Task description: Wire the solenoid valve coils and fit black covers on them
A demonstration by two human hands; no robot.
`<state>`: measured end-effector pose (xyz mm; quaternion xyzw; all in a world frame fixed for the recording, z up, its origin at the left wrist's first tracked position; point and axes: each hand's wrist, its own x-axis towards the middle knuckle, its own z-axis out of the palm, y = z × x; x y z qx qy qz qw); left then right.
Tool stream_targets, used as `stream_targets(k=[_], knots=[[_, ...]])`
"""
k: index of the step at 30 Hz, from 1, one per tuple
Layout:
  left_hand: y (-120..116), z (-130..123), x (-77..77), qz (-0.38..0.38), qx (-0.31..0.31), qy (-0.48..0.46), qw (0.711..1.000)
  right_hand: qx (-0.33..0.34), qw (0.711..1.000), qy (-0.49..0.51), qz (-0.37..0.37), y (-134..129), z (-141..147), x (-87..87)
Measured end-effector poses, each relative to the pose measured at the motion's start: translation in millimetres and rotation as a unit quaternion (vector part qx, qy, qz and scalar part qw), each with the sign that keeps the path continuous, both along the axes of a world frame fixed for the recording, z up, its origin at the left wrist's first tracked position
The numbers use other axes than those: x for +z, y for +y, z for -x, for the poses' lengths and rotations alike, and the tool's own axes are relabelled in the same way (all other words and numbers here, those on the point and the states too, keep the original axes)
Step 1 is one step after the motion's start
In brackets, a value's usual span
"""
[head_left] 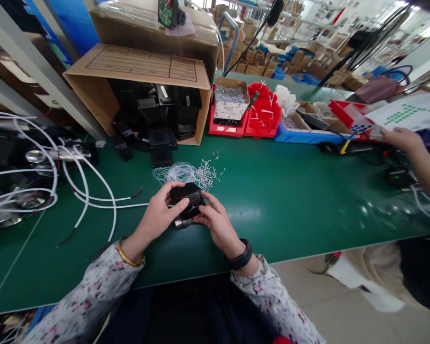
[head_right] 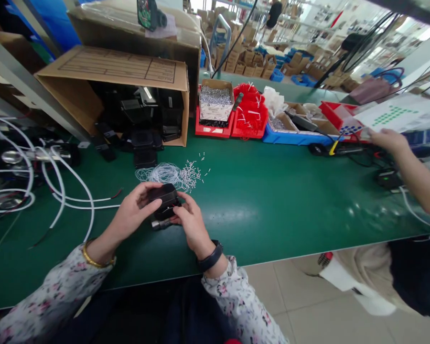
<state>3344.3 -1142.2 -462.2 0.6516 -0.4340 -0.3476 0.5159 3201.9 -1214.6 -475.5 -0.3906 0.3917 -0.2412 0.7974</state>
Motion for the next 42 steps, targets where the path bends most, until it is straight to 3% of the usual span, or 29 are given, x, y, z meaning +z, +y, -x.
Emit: stream_targets(k=[17, 32, 36, 42], knots=[[5.3, 7.6, -0.1, 0.011, 0.032, 0.044, 0.998, 0.038, 0.996, 0.074, 0.043, 2.4, -3.6, 9.8], [9.3, 16.2, 6.3, 0.003, 0.040, -0.011, 0.999, 0.026, 1.000, 0.011, -0.004, 11.8, 2.8, 10.2], [10.2, 18.2, 7.9, 0.003, 0.042, -0.006, 0.999, 0.019, 0.999, -0.028, -0.043, 9.5, 6.6, 7.9], [11.2, 19.7, 9.9, 0.003, 0.049, 0.015, 0.999, 0.017, 0.999, -0.033, -0.037, 10.4, 10.5, 3.2]])
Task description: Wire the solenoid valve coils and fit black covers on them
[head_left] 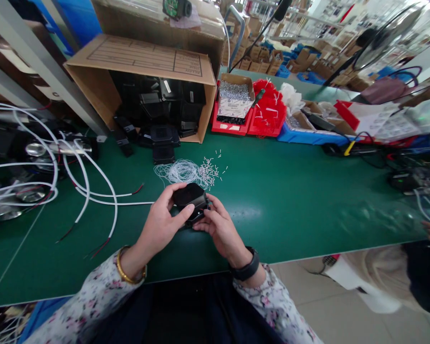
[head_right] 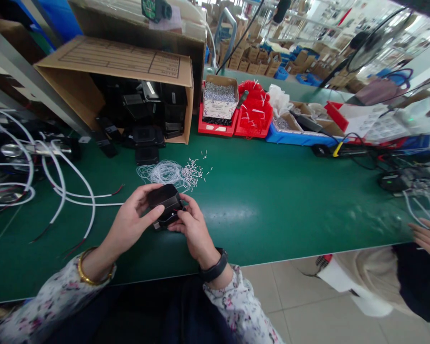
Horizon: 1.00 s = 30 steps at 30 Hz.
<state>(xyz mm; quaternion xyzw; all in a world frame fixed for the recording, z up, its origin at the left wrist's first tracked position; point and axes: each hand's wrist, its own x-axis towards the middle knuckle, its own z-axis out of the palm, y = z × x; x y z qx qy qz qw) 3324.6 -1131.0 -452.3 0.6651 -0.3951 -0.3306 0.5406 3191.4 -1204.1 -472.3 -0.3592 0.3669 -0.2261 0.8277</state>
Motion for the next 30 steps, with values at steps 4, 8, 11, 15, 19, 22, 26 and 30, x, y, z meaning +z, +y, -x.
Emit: stream_targets(k=[4, 8, 11, 15, 19, 22, 26, 30], knots=[[0.7, 1.3, 0.9, -0.002, 0.007, 0.015, 1.000, -0.002, 1.000, -0.010, 0.011, 3.6, 3.7, -2.0], [0.7, 2.6, 2.8, -0.005, 0.010, 0.021, 1.000, -0.002, 1.000, -0.005, 0.023, 5.0, 4.5, -1.4], [0.8, 3.0, 4.0, -0.005, 0.008, 0.021, 1.000, -0.005, 1.000, 0.005, 0.023, 5.0, 4.0, 0.9], [1.6, 3.9, 4.9, -0.005, 0.006, 0.018, 1.000, -0.008, 1.000, 0.008, 0.011, 4.8, 4.2, 3.6], [2.9, 4.8, 4.8, -0.006, 0.005, 0.013, 1.000, -0.004, 1.000, 0.011, 0.017, 4.9, 5.0, 2.7], [3.3, 5.1, 5.2, -0.006, 0.003, 0.012, 1.000, 0.002, 1.000, 0.012, 0.029, 5.4, 6.1, 1.7], [3.4, 5.8, 7.1, -0.010, 0.007, 0.005, 1.000, 0.012, 0.999, 0.010, 0.041, 6.1, 7.0, 4.0], [3.6, 6.8, 8.0, -0.016, 0.005, -0.008, 1.000, 0.014, 0.999, 0.004, 0.051, 6.8, 6.8, 5.8]])
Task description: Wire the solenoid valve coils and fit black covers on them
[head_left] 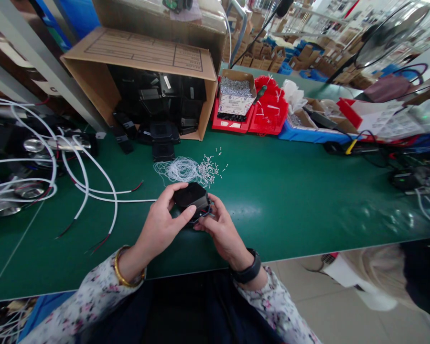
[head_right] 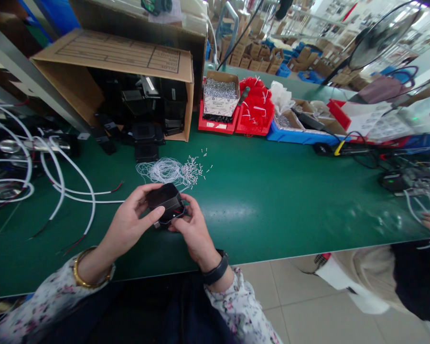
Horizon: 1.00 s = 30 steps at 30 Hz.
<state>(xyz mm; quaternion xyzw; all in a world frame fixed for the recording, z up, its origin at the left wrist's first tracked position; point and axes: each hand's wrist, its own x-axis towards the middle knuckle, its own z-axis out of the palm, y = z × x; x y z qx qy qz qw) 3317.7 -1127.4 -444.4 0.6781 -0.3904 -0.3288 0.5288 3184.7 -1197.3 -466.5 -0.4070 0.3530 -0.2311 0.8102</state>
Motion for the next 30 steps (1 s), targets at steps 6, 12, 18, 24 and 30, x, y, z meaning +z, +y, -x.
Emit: stream_targets(k=[6, 12, 18, 24, 30], knots=[[-0.2, 0.5, -0.4, -0.002, -0.001, -0.017, 1.000, -0.001, 1.000, -0.002, 0.005, -0.3, 1.5, -3.3], [1.3, 3.7, 1.1, -0.011, 0.000, -0.062, 0.998, 0.000, 1.000, 0.003, -0.002, -0.3, 2.2, -2.9], [8.8, 11.6, -1.3, 0.001, 0.010, -0.238, 0.971, -0.040, 0.998, 0.021, 0.039, 7.9, -3.0, 0.5], [13.1, 14.2, -9.5, 0.017, 0.014, -0.274, 0.961, -0.028, 0.998, 0.020, 0.052, 11.0, -4.5, 3.3], [10.4, 15.4, -11.0, 0.006, 0.011, -0.280, 0.960, -0.037, 0.997, 0.019, 0.059, 9.5, -3.1, -2.4]])
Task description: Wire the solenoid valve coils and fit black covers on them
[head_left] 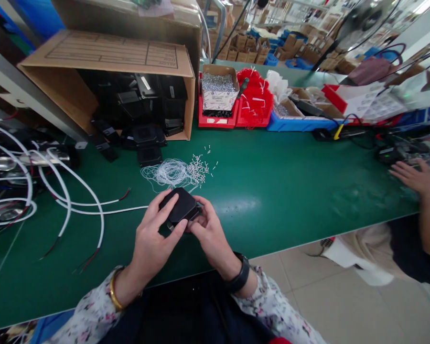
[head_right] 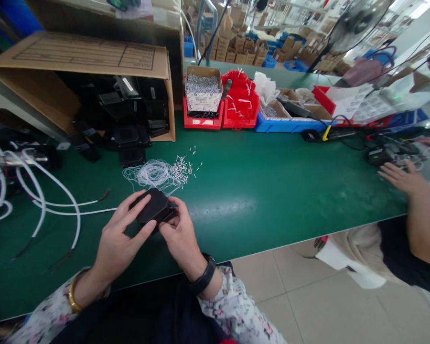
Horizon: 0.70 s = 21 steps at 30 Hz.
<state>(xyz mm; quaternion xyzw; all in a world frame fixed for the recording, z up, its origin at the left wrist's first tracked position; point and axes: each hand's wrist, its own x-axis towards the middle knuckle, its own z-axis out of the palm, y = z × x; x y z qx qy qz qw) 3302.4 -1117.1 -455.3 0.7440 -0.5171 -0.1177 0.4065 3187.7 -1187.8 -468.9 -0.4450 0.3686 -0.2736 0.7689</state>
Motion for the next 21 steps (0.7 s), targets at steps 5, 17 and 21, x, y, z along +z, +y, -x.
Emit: stream_targets(k=[5, 17, 21], knots=[[-1.3, 1.7, 1.8, 0.003, 0.006, 0.012, 1.000, -0.013, 1.000, 0.016, 0.016, -1.2, 2.9, -6.4], [1.2, 7.6, -5.6, 0.000, -0.007, -0.064, 0.998, -0.011, 0.999, -0.031, -0.009, -6.3, 7.3, -11.0], [-0.2, 8.0, 0.7, -0.012, 0.003, -0.056, 0.998, -0.019, 0.999, -0.035, -0.020, -6.6, 6.9, -12.8]])
